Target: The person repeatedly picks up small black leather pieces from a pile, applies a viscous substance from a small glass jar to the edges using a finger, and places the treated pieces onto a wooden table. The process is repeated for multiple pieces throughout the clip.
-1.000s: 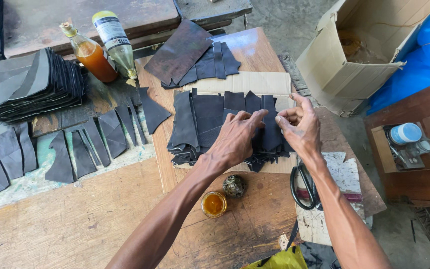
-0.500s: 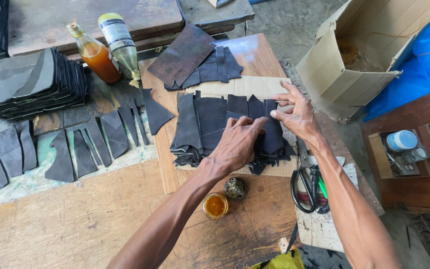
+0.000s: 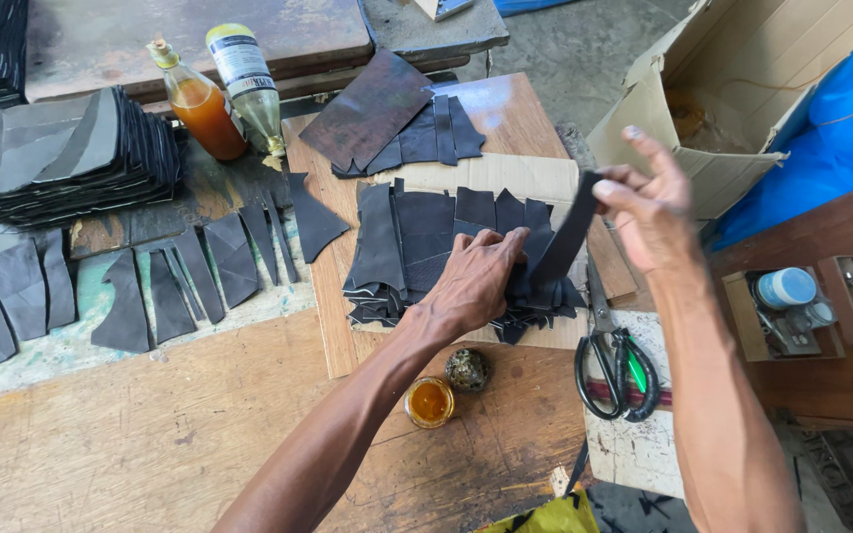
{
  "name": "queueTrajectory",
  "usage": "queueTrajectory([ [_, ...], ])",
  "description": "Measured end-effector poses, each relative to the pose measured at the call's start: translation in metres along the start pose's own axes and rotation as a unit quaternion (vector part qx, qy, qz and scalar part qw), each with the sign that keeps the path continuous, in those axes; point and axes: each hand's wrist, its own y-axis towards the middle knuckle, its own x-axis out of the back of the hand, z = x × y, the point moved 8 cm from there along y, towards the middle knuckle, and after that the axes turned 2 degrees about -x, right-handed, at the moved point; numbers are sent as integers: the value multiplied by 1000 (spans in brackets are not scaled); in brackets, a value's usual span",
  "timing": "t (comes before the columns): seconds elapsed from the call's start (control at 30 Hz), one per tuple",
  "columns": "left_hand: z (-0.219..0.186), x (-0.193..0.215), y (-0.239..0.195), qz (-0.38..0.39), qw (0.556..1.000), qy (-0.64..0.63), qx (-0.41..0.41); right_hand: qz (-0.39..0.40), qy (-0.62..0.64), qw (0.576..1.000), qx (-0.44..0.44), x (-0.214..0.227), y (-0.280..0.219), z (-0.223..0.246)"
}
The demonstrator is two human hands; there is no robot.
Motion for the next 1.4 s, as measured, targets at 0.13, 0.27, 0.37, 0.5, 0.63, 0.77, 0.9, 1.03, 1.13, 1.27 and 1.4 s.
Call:
queueTrajectory([
  [0.13,-3,-1,-3,-7,1000,7,-18,-2,58,998,33,7,-20,50],
  [0.27,-6,14,-5,-11,1000,-13,-3,13,70,996,52,6,-48,86],
  [0.37,-10,58,-31,-132,990,-38,-24,41,89,995,36,-2,-83,93],
  [0.5,23,112,-115,-301,922,-229,78,29,111,993,0,-14,-145,76],
  [0.63,13,81,-196,-187,839,-484,165,14,161,986,-42,-62,-184,35],
  [0.77,-31,36,-228,-81,840,-524,113,23,136,989,-58,-126,-200,-11],
  [0.9,-26,9,-246,-87,852,-477,195,11,131,987,-96,-157,-199,-35],
  [1.03,-1,11,-275,-239,800,-507,213,11,108,991,-76,-161,-205,-37],
  [1.13,31,31,-299,-376,751,-479,255,48,18,998,-42,-173,-223,-40],
  [1.27,38,54,-313,-490,645,-550,200,144,-213,961,-100,-195,-266,-65],
  [1.4,27,67,-319,-535,623,-546,168,259,-444,858,16,-205,-264,-58],
])
